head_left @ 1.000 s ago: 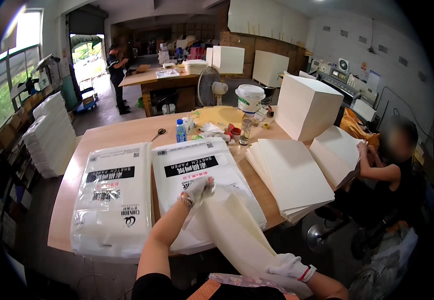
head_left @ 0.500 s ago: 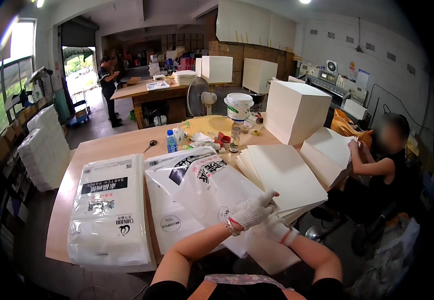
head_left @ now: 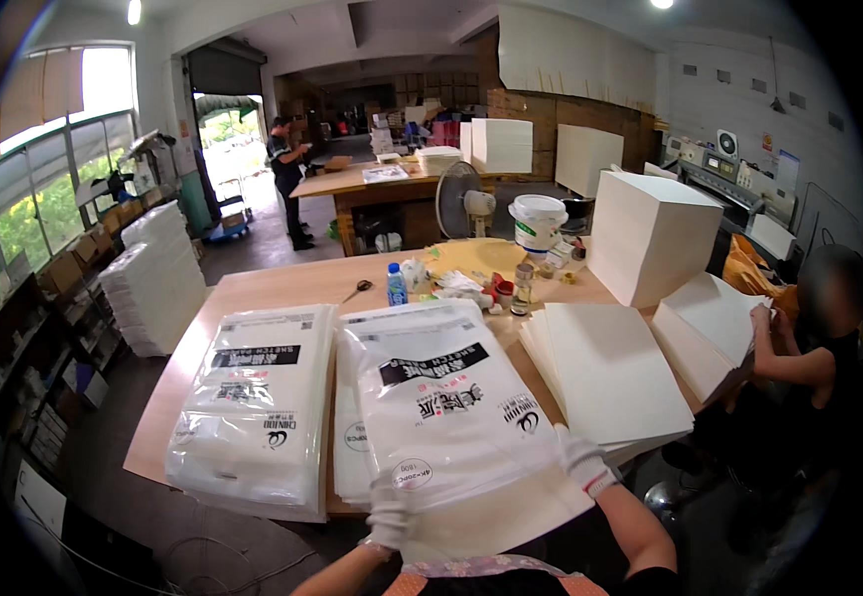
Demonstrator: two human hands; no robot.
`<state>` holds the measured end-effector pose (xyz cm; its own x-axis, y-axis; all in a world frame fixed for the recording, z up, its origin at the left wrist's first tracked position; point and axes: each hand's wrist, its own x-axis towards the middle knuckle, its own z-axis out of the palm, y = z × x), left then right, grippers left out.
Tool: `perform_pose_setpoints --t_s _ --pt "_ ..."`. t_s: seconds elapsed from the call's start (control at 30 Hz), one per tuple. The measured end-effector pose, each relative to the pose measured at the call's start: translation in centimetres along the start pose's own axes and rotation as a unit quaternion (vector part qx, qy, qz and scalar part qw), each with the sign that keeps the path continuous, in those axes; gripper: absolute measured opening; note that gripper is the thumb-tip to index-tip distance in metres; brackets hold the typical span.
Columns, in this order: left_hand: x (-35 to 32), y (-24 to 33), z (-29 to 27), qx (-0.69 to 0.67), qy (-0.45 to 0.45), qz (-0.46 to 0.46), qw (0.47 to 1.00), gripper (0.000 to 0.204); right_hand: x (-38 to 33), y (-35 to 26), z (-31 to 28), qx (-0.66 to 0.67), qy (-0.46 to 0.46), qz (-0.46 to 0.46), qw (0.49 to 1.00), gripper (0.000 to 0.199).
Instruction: The person packs white rectangular paper sheets into clear plastic packaging bags. They pick up a sheet, place it into a bag, and then set the filled bag onto a stack on the table. The process is repeated continuously throughout the clip.
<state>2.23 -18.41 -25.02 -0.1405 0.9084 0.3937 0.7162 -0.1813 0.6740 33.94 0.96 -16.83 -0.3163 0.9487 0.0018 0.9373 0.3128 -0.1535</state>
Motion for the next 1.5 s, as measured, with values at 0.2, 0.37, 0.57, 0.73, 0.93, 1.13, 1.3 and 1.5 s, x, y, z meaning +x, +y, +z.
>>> perform_pose_setpoints --t_s 0.2,0.37,0.57,0.73,0.93,1.13,1.3,1.5 --pt "-5.8 0.7 -4.7 -0.352 0.072 -0.425 0.831 0.033 -6.3 -1.3 0.0 0.079 -0.064 -0.091 0.991 0.039" --pt "-14.7 -2.9 -2.9 -0.482 -0.029 -0.339 0.807 0.040 -14.9 -1.6 -0.8 0.184 -0.084 -0.114 0.973 0.038" --pt "-14.1 -4.8 0.8 -0.276 0.158 -0.260 0.912 0.018 -12.7 0.4 3.9 0.203 0.036 -0.115 0.972 0.039" --pt "-9.7 -0.2 -4.5 -0.332 0.112 -0.196 0.916 0.007 -14.2 6.0 5.0 0.238 -0.285 -0.061 0.927 0.039" --pt "3.8 8.6 -11.9 -0.157 0.130 0.105 0.973 0.004 -10.0 -1.8 13.2 0.734 -0.109 0.085 0.665 0.023" --pt "0.0 -0.8 -21.3 -0.229 0.493 0.099 0.833 0.018 -4.4 -20.4 5.4 0.729 -0.073 -0.087 0.675 0.029" --pt "3.5 -5.0 -32.7 -0.436 0.644 0.022 0.628 0.023 -1.1 -34.2 7.3 0.665 -0.167 -0.293 0.666 0.025" --pt "-4.6 -29.2 -33.5 -0.113 0.494 -0.313 0.803 0.031 -0.8 -40.1 12.3 0.542 -0.298 -0.124 0.776 0.031"
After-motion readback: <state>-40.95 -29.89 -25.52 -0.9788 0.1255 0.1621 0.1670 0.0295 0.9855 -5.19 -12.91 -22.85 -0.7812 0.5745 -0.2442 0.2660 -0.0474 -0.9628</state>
